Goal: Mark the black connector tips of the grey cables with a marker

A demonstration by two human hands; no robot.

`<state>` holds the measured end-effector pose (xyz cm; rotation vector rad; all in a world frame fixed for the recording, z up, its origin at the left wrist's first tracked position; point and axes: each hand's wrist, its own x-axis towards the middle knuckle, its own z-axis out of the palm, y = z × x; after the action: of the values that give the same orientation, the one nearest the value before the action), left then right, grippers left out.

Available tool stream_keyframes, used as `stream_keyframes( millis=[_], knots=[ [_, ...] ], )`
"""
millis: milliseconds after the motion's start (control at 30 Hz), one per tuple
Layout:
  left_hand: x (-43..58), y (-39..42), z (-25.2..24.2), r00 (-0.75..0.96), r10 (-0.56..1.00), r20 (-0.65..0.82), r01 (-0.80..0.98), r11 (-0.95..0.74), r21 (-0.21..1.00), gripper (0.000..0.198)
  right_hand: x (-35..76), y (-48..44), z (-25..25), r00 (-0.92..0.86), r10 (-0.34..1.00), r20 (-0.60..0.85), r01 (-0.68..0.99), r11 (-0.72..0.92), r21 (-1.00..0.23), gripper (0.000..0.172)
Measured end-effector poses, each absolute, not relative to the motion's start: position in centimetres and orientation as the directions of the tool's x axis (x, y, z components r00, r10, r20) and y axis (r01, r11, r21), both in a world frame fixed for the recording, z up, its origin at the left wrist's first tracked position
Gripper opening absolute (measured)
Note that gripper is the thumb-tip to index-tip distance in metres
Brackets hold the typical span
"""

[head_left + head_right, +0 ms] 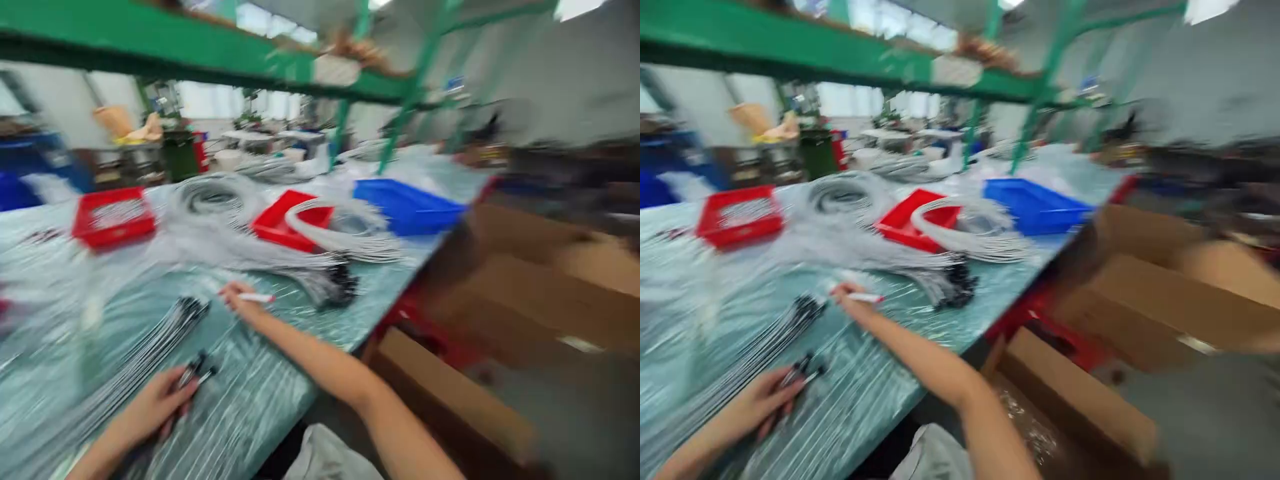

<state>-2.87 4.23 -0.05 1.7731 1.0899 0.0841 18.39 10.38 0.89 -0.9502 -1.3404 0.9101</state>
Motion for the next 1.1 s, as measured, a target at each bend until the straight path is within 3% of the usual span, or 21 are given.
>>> stream_keyframes(
  millis=[100,200,333,467,567,667,800,867,1100],
  knots=[
    [-3.6,4.5,-0.6,0.619,0.725,-0.302,0.535,-0.107,0.838,0.045,17.9,9.6,0.6,0.014,0.951,0.31,-0.15,0.309,-0.939,0.02],
    [-4.0,5.2,-1.0,0.581,0.736,-0.349,0.523,-0.008,0.853,0.043,17.9,8.8,0.6,-0.068,0.966,0.249,-0.267,0.223,-0.937,0.024],
    [-3.6,4.9,-1.3,0.547,0.754,-0.363,0.467,0.085,0.88,0.044,18.2,6.1,0.7,-0.137,0.972,0.189,-0.233,0.154,-0.96,0.021],
    [-3.4,4.8,-1.6,0.504,0.775,-0.382,0.512,0.088,0.854,0.043,17.9,4.5,-0.4,-0.255,0.966,-0.041,0.013,-0.04,-0.999,0.036],
    [-3.2,5.1,-1.8,0.468,0.83,-0.303,0.595,-0.043,0.802,0.04,17.1,4.4,-1.4,-0.29,0.943,-0.162,0.251,-0.088,-0.964,0.044],
    [-3.0,5.2,-2.0,0.458,0.85,-0.261,0.637,-0.109,0.764,0.041,16.5,4.7,-2.0,-0.303,0.949,-0.084,0.387,0.042,-0.921,0.037],
    [-2.9,5.2,-2.1,0.453,0.853,-0.26,0.642,-0.11,0.759,0.037,16.2,5.2,-2.3,-0.293,0.933,0.207,0.548,0.342,-0.763,0.032],
    [-2.9,5.2,-2.1,0.453,0.852,-0.261,0.635,-0.103,0.766,0.037,16.2,5.2,-2.4,-0.295,0.909,0.294,0.577,0.415,-0.703,0.032],
    [-2.8,5.2,-1.9,0.454,0.854,-0.254,0.635,-0.11,0.765,0.03,16.3,4.9,-2.6,-0.356,0.876,0.326,0.595,0.481,-0.643,0.03]
  ],
)
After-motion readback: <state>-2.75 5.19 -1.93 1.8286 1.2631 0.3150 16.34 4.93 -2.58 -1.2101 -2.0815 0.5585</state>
